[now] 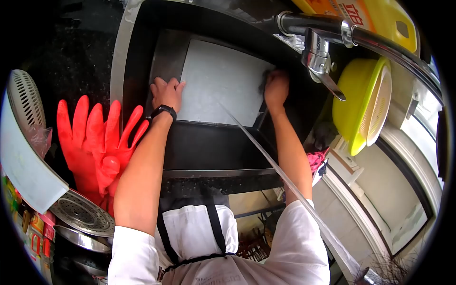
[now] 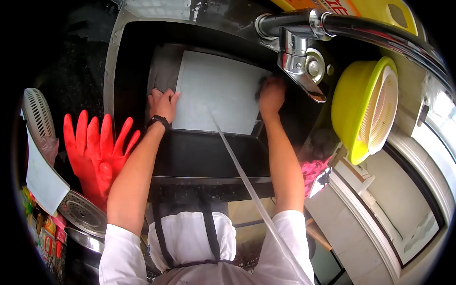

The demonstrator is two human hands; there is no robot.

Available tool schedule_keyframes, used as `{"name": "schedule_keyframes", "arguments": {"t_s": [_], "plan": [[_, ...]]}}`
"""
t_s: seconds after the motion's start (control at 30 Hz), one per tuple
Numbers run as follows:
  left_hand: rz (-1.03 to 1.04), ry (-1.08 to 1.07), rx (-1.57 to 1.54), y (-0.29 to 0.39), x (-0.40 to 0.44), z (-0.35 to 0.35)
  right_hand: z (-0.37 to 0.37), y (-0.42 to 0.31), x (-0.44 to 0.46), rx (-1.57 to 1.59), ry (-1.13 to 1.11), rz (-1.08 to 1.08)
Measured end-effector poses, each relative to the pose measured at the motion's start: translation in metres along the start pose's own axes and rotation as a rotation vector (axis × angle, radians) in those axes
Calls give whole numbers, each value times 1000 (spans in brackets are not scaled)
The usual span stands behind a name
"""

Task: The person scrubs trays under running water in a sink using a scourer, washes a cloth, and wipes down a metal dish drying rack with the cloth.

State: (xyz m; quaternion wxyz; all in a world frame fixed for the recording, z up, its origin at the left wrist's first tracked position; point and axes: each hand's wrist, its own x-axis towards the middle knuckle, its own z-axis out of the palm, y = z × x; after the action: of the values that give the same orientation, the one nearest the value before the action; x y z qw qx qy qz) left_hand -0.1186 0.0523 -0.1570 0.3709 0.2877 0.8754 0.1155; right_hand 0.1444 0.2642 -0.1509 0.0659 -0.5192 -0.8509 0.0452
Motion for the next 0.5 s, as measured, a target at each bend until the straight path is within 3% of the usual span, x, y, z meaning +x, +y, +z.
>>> {"name": "schedule_keyframes", "arguments": {"t_s": [0.13, 0.2, 0.3, 0.43, 0.5], "plan": [[3, -18, -24, 1, 1, -4, -22, -12, -59, -164, -261, -63], [1, -22, -28, 2, 1, -4, -30, -15, -86, -304, -599, -216], [-15, -38, -43, 3, -1, -6, -38, -25, -121, -284, -843, -370], [-36, -32, -16, 3, 2, -3, -42, -35, -112, -232, -893, -363], [-51, -36, -6, 4, 3, -1, -49, -52, -98, 12, -885, -407]]}}
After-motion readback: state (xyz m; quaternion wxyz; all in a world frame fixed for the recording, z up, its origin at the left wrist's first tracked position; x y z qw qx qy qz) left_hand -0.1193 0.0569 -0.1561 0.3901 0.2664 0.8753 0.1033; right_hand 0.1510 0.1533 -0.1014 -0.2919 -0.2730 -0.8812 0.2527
